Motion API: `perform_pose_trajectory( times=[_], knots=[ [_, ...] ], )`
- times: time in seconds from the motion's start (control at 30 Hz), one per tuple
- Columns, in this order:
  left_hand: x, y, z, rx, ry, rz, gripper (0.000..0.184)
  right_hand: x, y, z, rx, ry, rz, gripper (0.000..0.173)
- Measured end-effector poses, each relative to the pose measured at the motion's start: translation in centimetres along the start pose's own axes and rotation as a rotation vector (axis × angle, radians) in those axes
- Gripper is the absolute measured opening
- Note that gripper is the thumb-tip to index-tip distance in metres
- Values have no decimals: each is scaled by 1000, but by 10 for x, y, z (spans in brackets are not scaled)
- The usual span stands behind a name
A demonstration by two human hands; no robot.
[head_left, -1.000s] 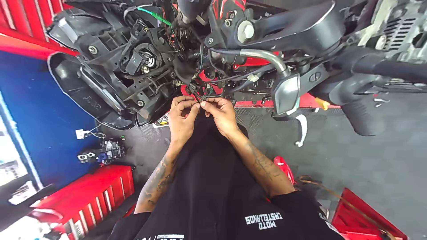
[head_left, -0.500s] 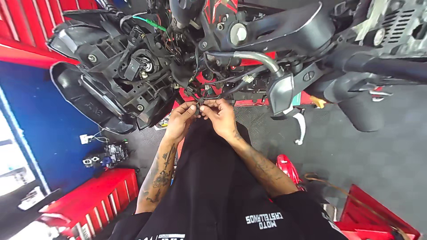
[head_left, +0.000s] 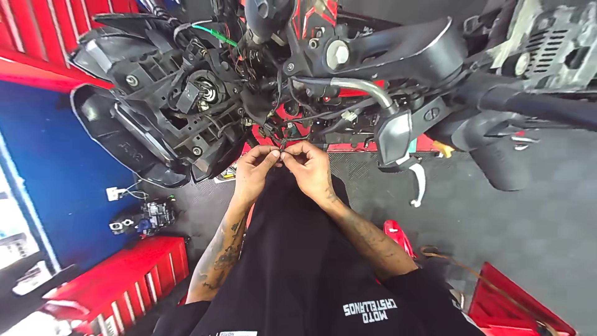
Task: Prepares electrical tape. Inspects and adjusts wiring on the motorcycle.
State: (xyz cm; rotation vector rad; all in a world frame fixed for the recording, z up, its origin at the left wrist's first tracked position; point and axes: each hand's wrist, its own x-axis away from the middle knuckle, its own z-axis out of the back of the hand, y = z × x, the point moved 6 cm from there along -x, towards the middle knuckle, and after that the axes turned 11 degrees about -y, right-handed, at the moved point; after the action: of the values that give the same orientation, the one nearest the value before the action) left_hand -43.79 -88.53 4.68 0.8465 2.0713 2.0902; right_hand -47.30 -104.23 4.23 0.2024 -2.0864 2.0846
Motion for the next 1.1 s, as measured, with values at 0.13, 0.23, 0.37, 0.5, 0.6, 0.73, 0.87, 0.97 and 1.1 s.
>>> perform_pose_trajectory(
  times=[0.13,0.23,0.37,0.5,0.6,0.73,0.87,0.97,1.1],
  knots=[
    [-1,-2,0,-66,27,-31,13,-2,10,-6,-260,-77,-141,7],
    [-1,-6,-1,-14,48,-8,11,-2,12,-9,-308,-87,-166,7],
    [0,-5,1,81,78,18,14,-3,11,-9,-361,-111,-175,7],
    [8,8,-2,-101,129,-126,13,-3,9,-12,-458,-130,-225,10],
    [13,14,-3,-241,102,-239,15,0,7,-13,-541,-125,-255,10],
    [13,16,1,-299,43,-298,19,1,5,-13,-647,-148,-277,13],
    [11,14,-1,-215,-13,-251,27,3,9,-8,-679,-179,-264,16],
    [8,12,0,-171,-16,-206,29,3,15,-5,-672,-210,-247,17],
    [2,7,1,-164,63,-128,18,3,23,-3,-666,-237,-212,20]
  ],
)
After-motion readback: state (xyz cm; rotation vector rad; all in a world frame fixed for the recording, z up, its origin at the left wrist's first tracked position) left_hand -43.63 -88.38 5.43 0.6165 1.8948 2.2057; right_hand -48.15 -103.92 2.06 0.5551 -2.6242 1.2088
